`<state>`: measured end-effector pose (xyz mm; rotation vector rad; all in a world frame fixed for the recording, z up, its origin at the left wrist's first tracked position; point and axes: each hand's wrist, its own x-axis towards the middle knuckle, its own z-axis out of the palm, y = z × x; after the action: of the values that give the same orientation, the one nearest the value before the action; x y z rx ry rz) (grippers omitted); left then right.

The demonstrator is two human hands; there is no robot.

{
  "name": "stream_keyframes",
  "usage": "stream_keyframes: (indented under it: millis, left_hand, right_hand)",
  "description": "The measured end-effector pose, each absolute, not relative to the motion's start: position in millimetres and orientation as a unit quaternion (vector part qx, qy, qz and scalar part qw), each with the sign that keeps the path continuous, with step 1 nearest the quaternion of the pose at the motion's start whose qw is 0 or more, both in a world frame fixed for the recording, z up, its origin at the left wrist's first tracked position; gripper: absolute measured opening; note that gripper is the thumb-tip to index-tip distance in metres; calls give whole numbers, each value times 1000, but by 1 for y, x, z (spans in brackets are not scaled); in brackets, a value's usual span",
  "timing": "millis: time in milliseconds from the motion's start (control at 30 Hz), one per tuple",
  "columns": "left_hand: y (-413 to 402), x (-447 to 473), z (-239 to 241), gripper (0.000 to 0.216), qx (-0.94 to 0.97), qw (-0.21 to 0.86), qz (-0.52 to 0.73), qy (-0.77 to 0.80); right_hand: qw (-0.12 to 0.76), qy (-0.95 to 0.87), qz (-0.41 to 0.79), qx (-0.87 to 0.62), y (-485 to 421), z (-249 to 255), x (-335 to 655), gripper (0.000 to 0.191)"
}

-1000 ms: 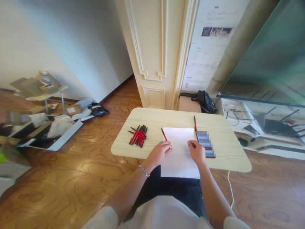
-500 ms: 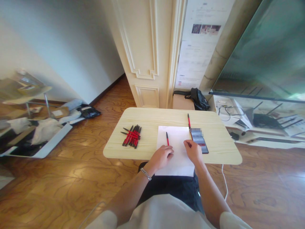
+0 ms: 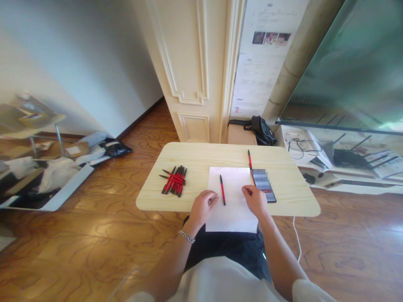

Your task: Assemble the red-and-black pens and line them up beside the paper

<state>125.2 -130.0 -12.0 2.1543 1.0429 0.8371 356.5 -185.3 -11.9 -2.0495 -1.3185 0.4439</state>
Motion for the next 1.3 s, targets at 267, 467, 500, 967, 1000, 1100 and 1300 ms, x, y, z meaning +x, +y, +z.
stream_keyframes:
  millis: [267,467,500,967,1000,1100,1300]
  left_hand:
    - [-133,120,-27,16,804,249,312,440]
    - [-132,121,-27,17,811,246,304,436]
    - [-132,120,-27,17,812,246,303,434]
    - [-133,121,-27,18,805,254,302,443]
    - [-133,120,-26,18,804,257,301,444]
    - [-132,120,-23,18,800,268,300,446]
    - [-120,124,-15,21,807,242,276,463]
  right_hand:
    - [322,-513,176,-776,-185,-15,344,24]
    - [304,-529,175,-773,-181,-16,341,22]
    - [302,-533,174,-771,-180,-16,340,21]
    - [304,-549,172,-759,-177,-14,334,21]
    - [305,-548,172,-760,-177,-14,334,22]
    - [308,-547,170,-760,-177,-13,336,22]
    - [325,-550,171,-750,-177,-13,335,23]
